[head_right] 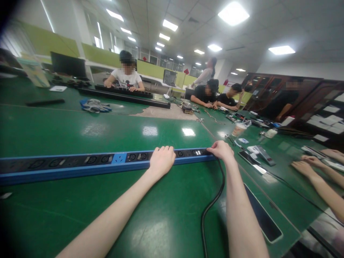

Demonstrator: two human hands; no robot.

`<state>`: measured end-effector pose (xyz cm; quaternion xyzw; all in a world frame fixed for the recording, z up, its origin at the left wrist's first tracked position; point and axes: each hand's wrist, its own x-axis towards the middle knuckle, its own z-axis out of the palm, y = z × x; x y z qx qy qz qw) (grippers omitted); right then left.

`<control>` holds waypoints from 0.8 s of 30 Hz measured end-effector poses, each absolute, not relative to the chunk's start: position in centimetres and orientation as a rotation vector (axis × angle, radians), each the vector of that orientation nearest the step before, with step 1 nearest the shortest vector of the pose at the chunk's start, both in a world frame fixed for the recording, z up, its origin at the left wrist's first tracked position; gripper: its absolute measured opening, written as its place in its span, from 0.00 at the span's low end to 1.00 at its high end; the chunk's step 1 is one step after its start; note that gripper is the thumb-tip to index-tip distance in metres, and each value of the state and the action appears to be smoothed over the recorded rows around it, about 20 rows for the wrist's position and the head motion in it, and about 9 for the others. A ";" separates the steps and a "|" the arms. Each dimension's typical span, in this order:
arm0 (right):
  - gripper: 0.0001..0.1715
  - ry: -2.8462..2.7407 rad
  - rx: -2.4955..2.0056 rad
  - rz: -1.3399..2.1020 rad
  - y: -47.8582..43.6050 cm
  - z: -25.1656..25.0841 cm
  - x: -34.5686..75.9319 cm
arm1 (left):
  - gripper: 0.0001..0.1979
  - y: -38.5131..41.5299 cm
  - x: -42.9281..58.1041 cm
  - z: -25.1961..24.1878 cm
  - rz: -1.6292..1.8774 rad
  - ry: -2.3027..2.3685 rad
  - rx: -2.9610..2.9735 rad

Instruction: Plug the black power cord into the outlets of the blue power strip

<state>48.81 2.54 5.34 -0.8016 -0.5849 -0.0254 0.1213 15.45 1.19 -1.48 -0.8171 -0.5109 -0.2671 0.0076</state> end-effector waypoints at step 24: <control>0.31 -1.588 -2.324 -0.407 -1.4 11.8 51.3 | 0.16 1.5 15.6 -2.0 -0.861 -1.568 -2.518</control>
